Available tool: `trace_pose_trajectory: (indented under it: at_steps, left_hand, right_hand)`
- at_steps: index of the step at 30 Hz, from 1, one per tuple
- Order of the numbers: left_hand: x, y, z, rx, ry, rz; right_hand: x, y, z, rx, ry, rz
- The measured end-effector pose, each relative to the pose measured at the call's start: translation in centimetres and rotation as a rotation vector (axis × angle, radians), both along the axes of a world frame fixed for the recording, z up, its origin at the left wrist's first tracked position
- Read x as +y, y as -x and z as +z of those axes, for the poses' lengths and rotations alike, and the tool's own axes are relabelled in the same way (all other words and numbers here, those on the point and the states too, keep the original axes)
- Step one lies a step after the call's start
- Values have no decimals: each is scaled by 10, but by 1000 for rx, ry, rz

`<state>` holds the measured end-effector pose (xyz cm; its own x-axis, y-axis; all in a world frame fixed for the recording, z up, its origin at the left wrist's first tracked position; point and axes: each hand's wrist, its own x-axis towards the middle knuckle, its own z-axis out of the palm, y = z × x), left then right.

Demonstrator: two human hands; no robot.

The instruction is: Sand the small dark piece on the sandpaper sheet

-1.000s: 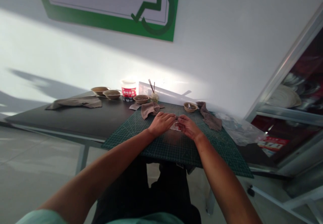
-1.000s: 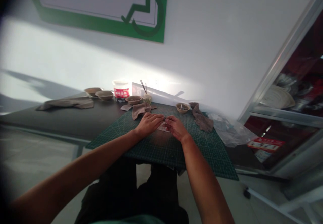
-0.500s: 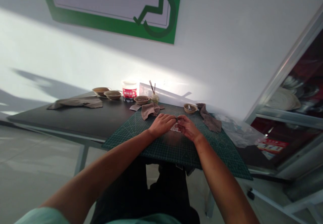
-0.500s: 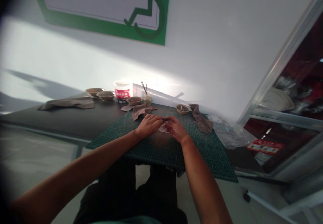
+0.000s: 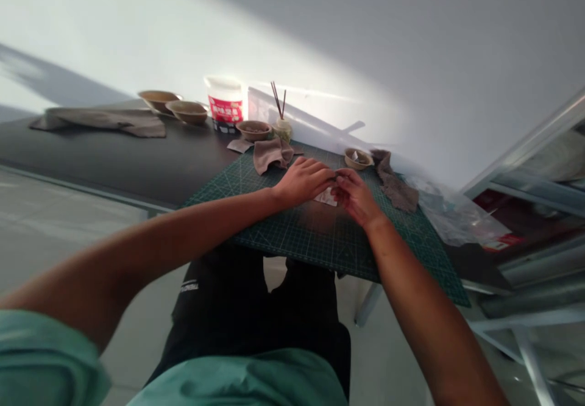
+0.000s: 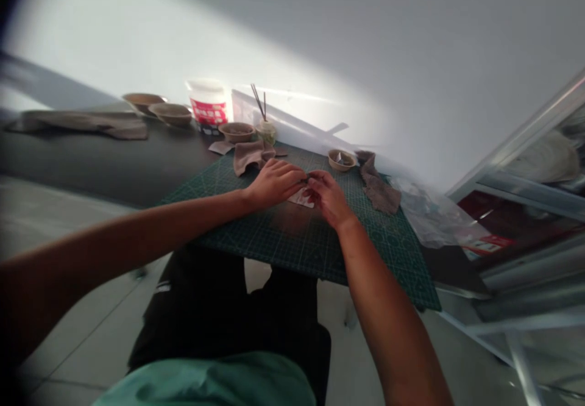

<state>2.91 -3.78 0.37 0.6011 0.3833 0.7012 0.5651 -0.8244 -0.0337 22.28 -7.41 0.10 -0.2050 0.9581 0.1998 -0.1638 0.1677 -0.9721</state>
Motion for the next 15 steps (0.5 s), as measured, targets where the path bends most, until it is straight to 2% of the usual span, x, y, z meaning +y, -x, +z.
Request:
trace_pose_trajectory:
  at_steps: [6,7,10,13,15]
  left_hand:
    - [10,7,10,67,155,-92]
    - [12,10,11,80,180,-99]
    - [21,21,13,140,246,-110]
    - [29,29,13,291,329,-58]
    - [33,31,11,352,396,-42]
  right_hand:
    - [-1,-15,18,-263,-83,-70]
    - [-2,-17,22,-499,-202,-81]
    - [-8,-20,34,-882,-359,-79]
    - [-12,-17,43,-1209,-593,-88]
    - [-11,-15,45,-1322,-689,-73]
